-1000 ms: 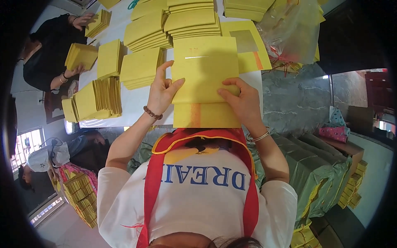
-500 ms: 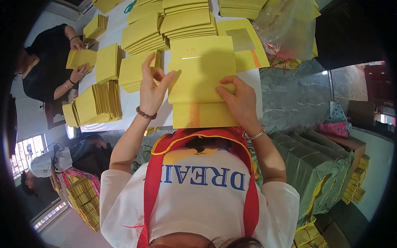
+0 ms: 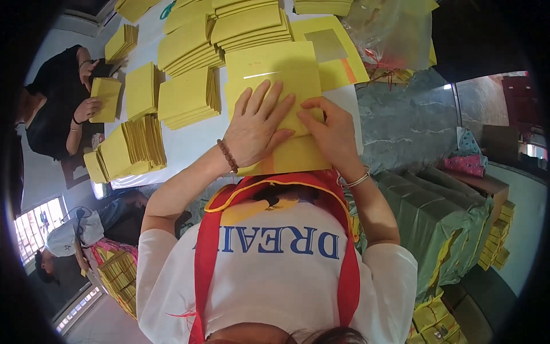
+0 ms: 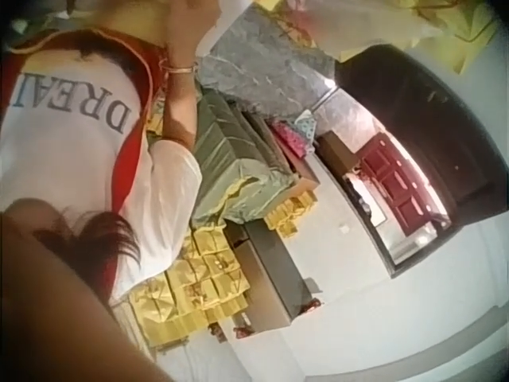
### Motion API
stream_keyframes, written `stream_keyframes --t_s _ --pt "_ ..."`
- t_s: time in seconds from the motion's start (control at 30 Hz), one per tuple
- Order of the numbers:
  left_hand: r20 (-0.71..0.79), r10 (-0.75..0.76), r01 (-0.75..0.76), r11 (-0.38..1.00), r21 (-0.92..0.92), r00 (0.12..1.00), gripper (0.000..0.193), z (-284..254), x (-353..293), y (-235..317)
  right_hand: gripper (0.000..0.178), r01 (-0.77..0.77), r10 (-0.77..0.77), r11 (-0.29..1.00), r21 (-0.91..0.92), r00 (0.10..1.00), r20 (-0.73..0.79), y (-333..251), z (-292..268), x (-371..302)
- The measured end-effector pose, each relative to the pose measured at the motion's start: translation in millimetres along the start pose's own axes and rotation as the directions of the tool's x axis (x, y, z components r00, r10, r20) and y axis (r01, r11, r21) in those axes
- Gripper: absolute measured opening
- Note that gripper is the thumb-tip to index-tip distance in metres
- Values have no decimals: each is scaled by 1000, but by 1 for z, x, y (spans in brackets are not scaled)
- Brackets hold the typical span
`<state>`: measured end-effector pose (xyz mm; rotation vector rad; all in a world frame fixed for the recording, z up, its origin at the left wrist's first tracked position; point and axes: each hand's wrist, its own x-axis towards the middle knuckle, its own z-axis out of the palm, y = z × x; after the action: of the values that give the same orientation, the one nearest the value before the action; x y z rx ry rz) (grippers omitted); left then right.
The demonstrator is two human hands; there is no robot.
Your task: Folding and stacking yellow sheets of joss paper with silver foil centers.
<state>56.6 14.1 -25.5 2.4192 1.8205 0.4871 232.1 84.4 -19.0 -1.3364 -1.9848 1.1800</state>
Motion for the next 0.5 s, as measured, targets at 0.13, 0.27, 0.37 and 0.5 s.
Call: stream_keyframes --t_s 0.13,0.27,0.37,0.5 --pt "10 -6 6 1000 1 1000 58 1 -2 0 36 460 -593 710 -533 799 -100 8 -3 -14" --pt "31 9 -10 1000 19 999 59 6 -1 -1 52 602 -490 607 -519 797 352 3 -2 -39" --pt "23 29 -29 1000 8 999 61 7 -4 -6 62 547 -429 676 -493 837 341 6 0 -43" --pt "-77 105 -116 980 -161 992 60 2 -7 -9 62 546 -400 654 -524 837 372 1 -1 -43"
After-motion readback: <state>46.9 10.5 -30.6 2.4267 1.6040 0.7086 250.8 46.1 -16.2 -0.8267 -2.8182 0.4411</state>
